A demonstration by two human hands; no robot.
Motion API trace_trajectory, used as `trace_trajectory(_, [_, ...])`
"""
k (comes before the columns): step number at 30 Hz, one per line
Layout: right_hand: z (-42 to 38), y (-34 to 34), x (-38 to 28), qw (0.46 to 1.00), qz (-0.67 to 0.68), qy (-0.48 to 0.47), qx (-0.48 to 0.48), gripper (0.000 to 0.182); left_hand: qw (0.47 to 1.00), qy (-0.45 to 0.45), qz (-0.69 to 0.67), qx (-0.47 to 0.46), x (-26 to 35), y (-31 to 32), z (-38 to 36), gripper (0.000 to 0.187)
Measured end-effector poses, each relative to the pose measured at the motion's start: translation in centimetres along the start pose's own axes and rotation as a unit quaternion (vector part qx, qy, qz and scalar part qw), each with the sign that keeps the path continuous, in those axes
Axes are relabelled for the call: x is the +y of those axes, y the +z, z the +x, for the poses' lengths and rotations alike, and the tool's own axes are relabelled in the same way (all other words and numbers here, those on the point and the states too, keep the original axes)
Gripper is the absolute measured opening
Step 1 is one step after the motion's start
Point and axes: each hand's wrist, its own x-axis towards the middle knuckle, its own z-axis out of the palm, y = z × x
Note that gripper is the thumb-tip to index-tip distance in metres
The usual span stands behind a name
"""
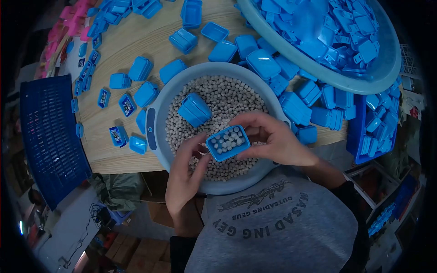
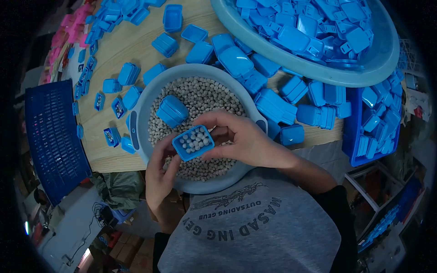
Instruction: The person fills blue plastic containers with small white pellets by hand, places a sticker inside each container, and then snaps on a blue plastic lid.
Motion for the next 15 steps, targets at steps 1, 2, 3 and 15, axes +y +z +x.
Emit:
trace_trajectory(1, [0.0,0.0,0.0,1.0,-0.001,0.005,-0.001,0.053,1.0,0.017,-0.003,0.004,0.3,0.1,-0.1,0.043])
trace_trajectory(2, [0.1,0.1,0.0,1.0,-0.003,0.011,-0.004,0.053,0.999,0.034,-0.007,0.01,0.5,0.2,-0.2,0.043])
trace_trajectory(3, [0.1,0.1,0.0,0.999,-0.046,-0.001,0.006,0.053,0.998,0.051,-0.011,0.017,0.7,0.3,-0.2,0.043])
trace_trajectory(15, [1.1,0.0,0.9,0.99,-0.129,-0.015,0.056,0.05,0.969,0.027,0.231,-0.08,-0.1,2.3,0.1,0.023])
